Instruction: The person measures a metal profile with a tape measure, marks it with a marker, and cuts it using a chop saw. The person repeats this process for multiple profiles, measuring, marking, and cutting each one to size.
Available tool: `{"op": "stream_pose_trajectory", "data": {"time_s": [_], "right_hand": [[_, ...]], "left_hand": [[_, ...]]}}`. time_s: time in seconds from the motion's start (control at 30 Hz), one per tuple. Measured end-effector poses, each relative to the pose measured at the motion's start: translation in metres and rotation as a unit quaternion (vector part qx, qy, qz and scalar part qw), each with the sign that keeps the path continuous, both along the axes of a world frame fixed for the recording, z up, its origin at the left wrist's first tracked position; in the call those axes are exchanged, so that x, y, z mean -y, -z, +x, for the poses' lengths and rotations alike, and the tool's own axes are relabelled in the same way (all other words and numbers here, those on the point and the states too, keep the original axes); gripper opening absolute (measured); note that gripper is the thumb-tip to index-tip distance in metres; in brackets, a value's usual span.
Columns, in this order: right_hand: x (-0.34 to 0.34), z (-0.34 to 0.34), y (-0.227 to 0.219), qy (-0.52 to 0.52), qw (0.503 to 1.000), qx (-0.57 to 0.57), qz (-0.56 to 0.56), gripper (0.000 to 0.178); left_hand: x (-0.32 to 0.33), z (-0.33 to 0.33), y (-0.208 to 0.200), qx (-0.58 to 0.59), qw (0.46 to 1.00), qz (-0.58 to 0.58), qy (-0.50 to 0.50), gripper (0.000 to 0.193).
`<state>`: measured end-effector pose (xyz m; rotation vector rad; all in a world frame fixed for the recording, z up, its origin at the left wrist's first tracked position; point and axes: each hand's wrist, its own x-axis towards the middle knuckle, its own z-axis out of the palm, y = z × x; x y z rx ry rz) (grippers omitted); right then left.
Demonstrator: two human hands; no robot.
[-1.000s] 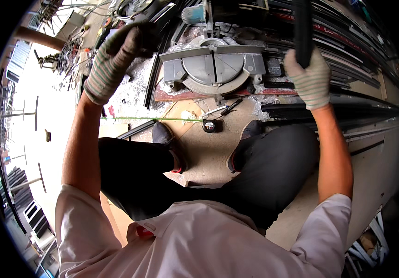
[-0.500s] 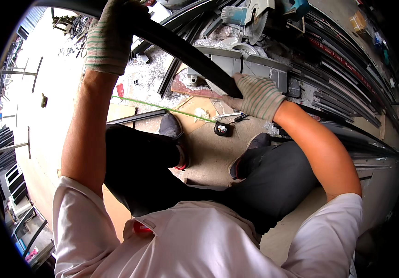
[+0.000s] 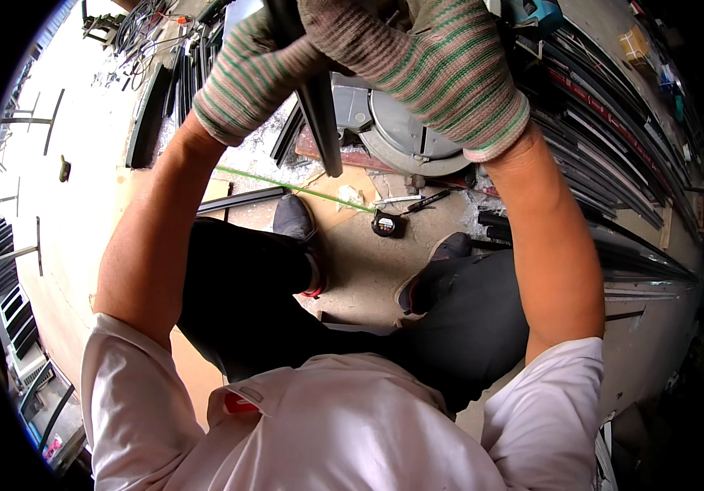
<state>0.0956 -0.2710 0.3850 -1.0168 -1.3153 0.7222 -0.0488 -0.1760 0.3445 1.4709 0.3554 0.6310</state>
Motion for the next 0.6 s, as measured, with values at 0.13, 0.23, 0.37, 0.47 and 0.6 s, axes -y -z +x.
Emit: {"op": "stream_pose_trajectory", "data": {"time_s": [0.13,0.23,0.37,0.47,0.6], "right_hand": [[0.004,0.023,-0.011,-0.116,0.991,-0.066,-0.030,0.034],[-0.004,0.027,0.000,-0.083,0.995,0.005,0.049,0.026],[0.000,0.032,0.003,-0.032,0.997,0.036,0.052,0.020],[0.011,0.039,-0.003,0.042,0.997,0.059,-0.025,0.020],[0.011,0.058,-0.007,0.088,0.993,0.083,0.009,0.020]], "left_hand": [[0.004,0.011,0.009,-0.031,0.995,0.076,0.052,0.041],[0.014,0.012,0.000,-0.069,0.987,0.121,0.078,0.041],[0.015,0.018,0.002,-0.112,0.983,0.111,0.099,0.046],[0.017,0.025,0.008,-0.110,0.982,0.135,0.078,0.054],[0.011,0.025,0.018,-0.179,0.968,0.171,0.050,0.060]]}}
